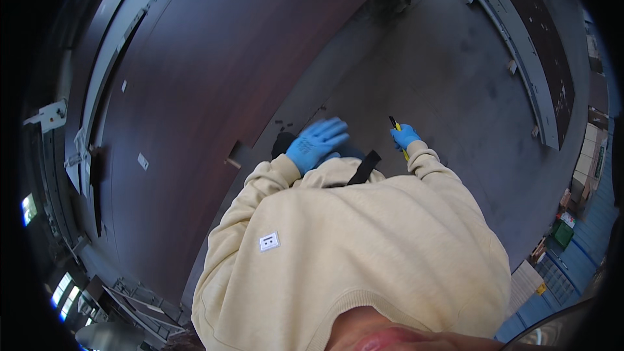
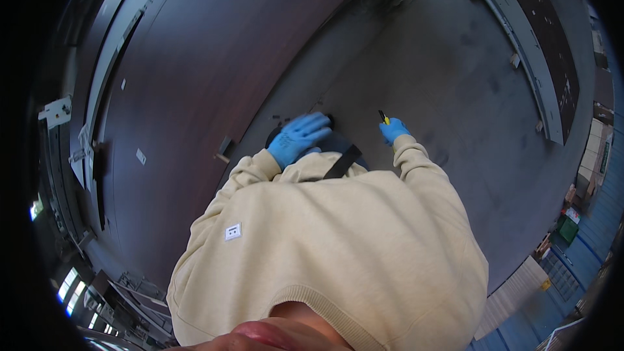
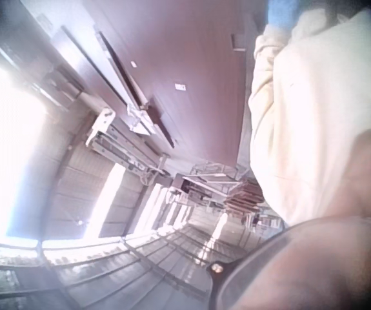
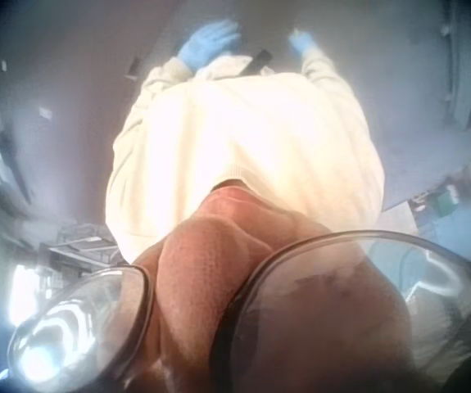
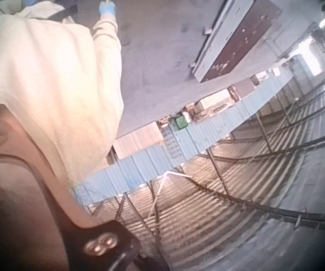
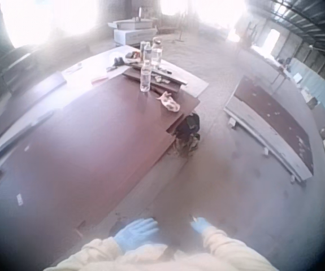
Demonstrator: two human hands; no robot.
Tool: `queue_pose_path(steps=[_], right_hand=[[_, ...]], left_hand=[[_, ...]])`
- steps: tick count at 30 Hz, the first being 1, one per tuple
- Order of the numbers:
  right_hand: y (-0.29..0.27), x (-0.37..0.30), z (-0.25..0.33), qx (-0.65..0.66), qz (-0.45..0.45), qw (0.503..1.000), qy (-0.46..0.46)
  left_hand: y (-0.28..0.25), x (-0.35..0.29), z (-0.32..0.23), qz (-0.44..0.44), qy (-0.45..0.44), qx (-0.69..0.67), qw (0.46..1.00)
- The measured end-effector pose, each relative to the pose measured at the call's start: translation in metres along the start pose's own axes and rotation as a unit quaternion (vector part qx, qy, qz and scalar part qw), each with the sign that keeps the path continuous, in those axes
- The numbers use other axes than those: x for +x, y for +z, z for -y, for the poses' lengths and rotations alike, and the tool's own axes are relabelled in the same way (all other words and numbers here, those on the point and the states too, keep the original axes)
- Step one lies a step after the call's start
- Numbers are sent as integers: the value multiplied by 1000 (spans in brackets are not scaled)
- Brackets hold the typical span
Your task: The person lifts and positions a large wood panel, then uses a utility knife to scrape its surface. The person wipes the panel with a cloth, marks a line with a marker, and wipes again. The panel remains on the workbench throughout.
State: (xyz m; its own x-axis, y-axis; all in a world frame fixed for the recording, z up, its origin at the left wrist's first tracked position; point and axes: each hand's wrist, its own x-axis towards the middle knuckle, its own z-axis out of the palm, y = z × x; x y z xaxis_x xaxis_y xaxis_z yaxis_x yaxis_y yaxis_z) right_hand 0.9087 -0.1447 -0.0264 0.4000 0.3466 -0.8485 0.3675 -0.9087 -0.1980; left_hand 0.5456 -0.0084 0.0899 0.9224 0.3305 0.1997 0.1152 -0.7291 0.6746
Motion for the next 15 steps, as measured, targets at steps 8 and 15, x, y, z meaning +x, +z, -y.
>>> queue_pose_path(steps=[8, 15], right_hand=[[-108, 61, 103, 361, 17, 932, -33], [-248, 94, 240, 466, 37, 878, -103]], left_hand=[[-122, 65, 125, -312, -314, 315, 840], [-115, 178, 177, -306, -329, 272, 851]])
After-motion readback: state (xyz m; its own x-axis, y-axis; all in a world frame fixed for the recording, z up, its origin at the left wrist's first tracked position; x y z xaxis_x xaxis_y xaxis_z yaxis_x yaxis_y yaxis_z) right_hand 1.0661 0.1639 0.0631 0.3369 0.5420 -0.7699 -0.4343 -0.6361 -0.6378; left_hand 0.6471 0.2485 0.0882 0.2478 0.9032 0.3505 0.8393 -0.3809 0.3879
